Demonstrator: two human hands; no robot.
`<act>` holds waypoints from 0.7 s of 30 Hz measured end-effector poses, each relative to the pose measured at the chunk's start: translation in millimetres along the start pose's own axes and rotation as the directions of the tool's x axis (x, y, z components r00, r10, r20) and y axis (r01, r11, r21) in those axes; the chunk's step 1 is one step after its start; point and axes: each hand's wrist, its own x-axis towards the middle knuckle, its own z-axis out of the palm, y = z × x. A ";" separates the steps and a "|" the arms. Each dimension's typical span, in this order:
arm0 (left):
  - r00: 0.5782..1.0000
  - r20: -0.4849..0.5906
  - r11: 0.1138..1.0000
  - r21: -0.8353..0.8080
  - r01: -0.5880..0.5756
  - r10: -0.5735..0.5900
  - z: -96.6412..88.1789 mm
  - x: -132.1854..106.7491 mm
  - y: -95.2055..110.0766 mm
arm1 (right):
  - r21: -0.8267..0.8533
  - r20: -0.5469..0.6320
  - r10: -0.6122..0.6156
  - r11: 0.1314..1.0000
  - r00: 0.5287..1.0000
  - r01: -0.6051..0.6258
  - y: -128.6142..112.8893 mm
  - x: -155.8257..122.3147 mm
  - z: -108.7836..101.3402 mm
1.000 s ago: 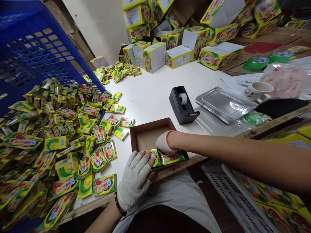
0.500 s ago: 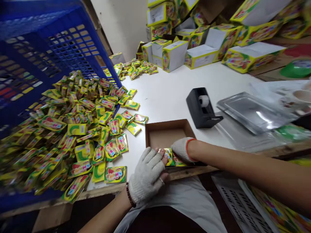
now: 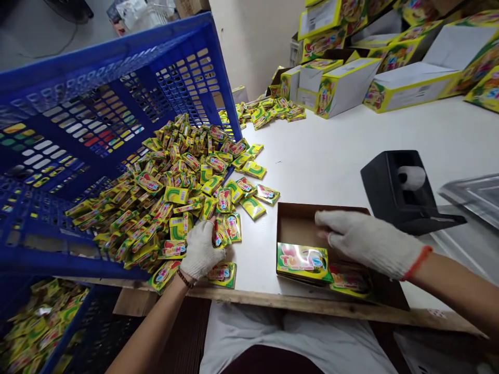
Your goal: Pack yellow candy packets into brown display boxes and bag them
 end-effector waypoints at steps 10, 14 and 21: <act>0.934 -0.346 0.969 -0.187 -0.162 0.089 -9.4 3.2 57.9 | 0.391 0.342 0.024 0.905 0.939 -0.165 -118.5 57.0 29.9; 0.987 0.031 0.987 -0.007 0.158 -0.158 9.7 12.4 47.3 | 0.363 0.290 0.054 0.918 0.956 -0.162 -96.3 74.3 24.0; 0.986 0.048 0.986 -0.040 0.163 -0.161 31.8 19.2 45.4 | -0.035 0.279 -0.289 0.950 0.916 0.310 -88.6 82.6 14.4</act>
